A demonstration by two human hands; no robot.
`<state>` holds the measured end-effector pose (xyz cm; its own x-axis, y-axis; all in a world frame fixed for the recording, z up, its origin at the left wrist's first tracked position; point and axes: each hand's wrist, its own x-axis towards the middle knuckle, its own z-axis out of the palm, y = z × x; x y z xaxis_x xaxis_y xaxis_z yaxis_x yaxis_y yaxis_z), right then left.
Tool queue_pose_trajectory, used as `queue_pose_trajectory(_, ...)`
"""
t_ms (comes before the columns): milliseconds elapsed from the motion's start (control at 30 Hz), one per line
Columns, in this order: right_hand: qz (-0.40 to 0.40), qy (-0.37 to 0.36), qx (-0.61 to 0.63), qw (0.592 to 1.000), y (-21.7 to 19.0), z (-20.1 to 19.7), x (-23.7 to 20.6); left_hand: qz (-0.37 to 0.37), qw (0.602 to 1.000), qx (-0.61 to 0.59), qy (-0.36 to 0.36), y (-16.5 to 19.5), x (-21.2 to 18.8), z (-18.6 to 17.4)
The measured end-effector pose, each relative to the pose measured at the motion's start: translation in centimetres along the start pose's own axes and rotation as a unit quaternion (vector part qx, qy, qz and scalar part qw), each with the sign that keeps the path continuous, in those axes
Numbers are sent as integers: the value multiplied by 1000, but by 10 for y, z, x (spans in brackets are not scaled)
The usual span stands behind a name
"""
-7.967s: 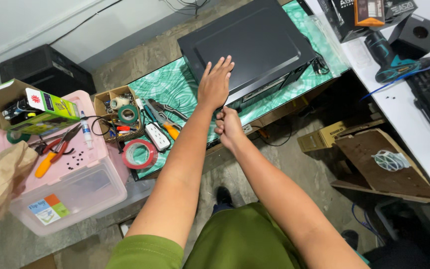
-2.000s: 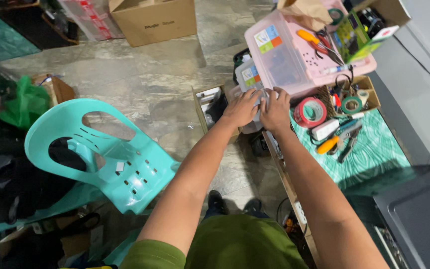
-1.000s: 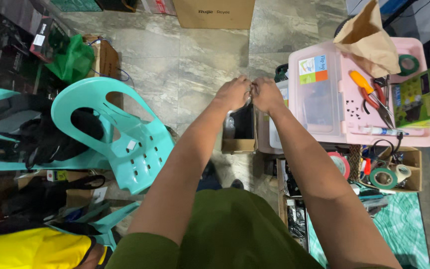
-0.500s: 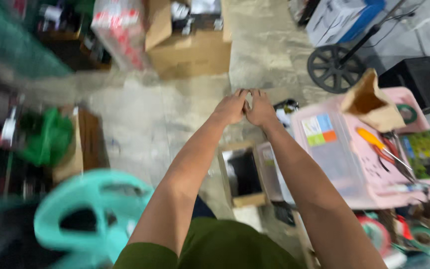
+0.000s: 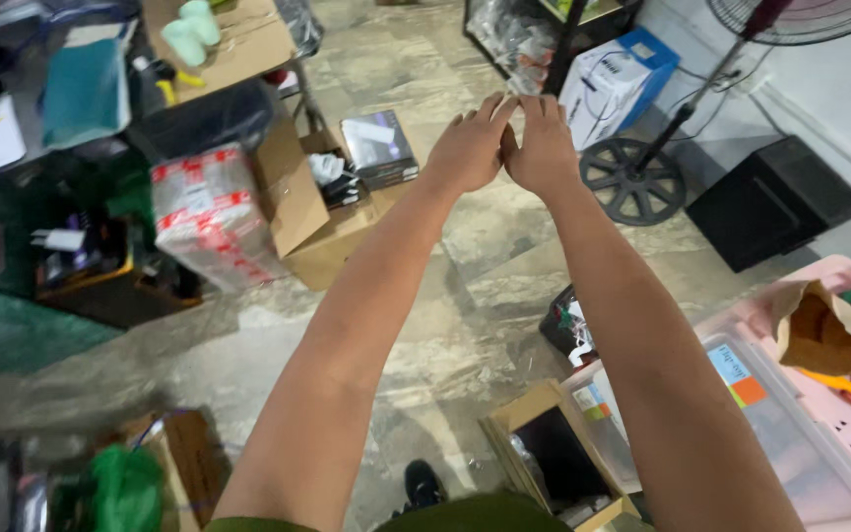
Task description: The person works on a desktop computer case on a workbench, using a screwdriver and pliers on the open case, then removes the side panel and sets it aside. They take a red case fan out of a cardboard box, remove its packaging, position the fan inside the case, and begin fastening it with screws by hand.
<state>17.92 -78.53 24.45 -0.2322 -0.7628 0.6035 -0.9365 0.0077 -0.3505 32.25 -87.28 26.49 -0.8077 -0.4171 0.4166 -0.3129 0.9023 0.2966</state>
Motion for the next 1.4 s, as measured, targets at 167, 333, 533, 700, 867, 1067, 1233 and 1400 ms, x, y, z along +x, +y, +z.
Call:
queue_pose_trajectory(167, -5, 4, -33, 999, 38, 1, 56, 23, 999, -2, -27, -30, 71, 10)
queue_pose_trajectory(333, -90, 30, -96, 991, 119, 9, 122, 82, 997, -6, 14, -60, 162, 39)
queue_pose_trajectory(533, -10, -8, -85, 996, 225, 40, 232, 106, 994, 13, 7, -107, 309, 70)
queue_pose_trajectory(700, -38, 5, -97, 995, 308, 63, 310, 92, 995, 6, -31, -143, 418, 111)
queue_pose_trajectory(867, 51, -22, -77, 995, 394, 104, 378, 92, 995, -11, -49, -200, 524, 161)
queue_pose_trajectory(1067, 86, -65, -155, 982, 494, 139, 487, 110, 989, 14, -98, -266, 670, 209)
queue_pose_trajectory(1233, 218, -62, -144, 963, 565, 143, 574, 133, 984, 4, -117, -298, 793, 240)
queue_pose_trajectory(1400, 247, -24, -151, 957, 661, 145, 631, 171, 978, -16, -119, -313, 882, 286)
